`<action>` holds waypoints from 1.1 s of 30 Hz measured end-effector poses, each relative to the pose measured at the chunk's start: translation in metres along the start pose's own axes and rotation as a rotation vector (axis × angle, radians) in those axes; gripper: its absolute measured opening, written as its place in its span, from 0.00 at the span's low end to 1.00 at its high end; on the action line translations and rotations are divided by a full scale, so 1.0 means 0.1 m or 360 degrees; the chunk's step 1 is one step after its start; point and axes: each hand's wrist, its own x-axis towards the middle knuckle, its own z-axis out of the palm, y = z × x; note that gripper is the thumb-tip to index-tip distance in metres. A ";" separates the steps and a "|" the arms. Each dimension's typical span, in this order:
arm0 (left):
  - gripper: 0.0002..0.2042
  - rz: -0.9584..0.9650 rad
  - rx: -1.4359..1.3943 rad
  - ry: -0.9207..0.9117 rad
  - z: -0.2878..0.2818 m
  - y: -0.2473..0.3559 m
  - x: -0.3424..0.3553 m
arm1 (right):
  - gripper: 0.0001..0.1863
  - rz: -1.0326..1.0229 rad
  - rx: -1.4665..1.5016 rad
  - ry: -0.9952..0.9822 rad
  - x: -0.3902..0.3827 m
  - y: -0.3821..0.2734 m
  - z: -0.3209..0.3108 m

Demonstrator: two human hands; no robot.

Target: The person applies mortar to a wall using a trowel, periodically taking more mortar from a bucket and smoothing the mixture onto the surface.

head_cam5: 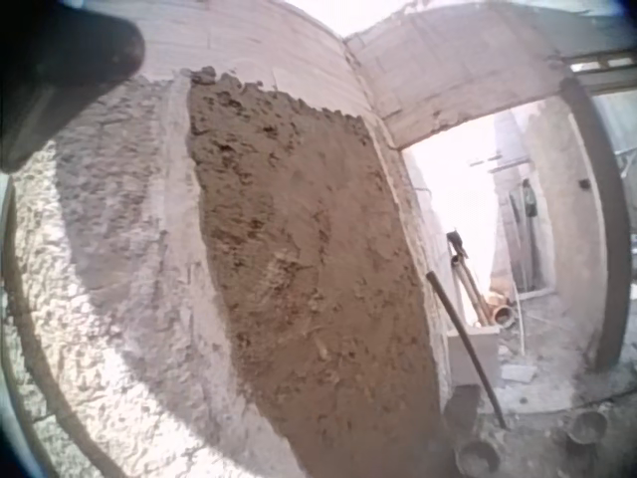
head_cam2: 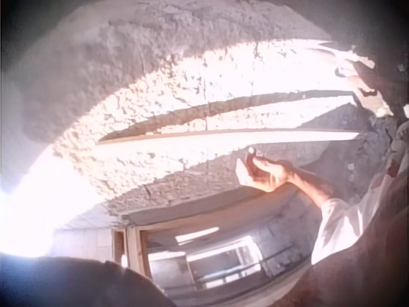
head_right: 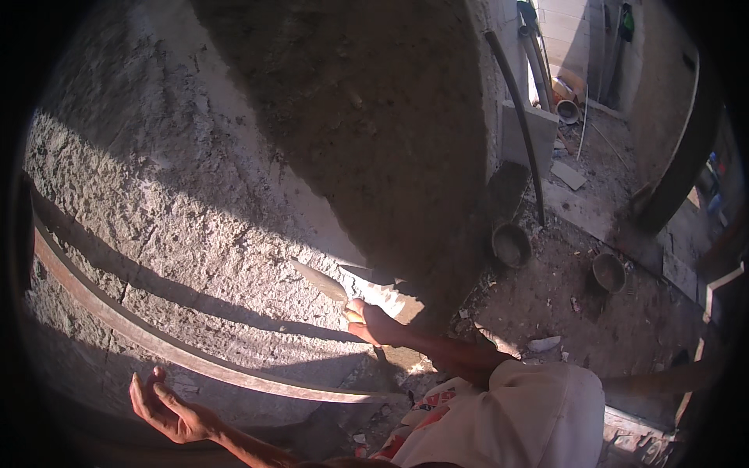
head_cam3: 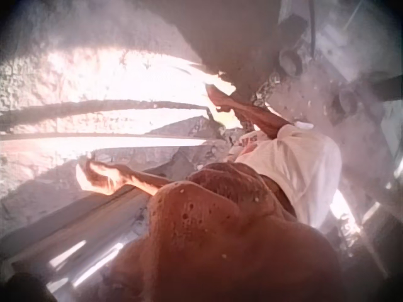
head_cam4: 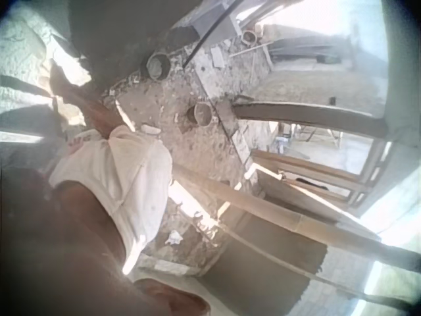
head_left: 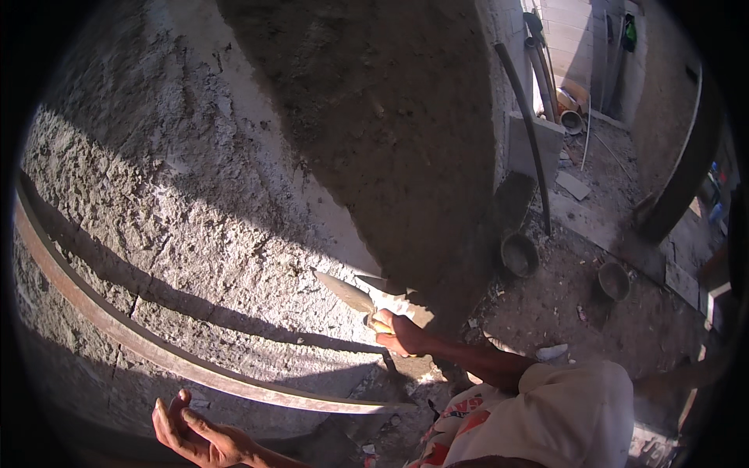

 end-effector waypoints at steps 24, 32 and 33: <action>0.36 0.0626 0.0976 0.0029 3.37 -1.40 1.17 | 0.19 -0.1300 -0.1414 0.1015 2.65 -2.27 -2.12; 0.34 0.0650 0.1192 0.0030 3.36 -1.44 1.22 | 0.16 -0.1323 -0.1795 0.1610 2.63 -3.21 -3.41; 0.34 0.0651 0.1190 0.0021 3.37 -1.39 1.22 | 0.17 -0.1242 -0.1791 0.1637 2.64 -3.34 -3.61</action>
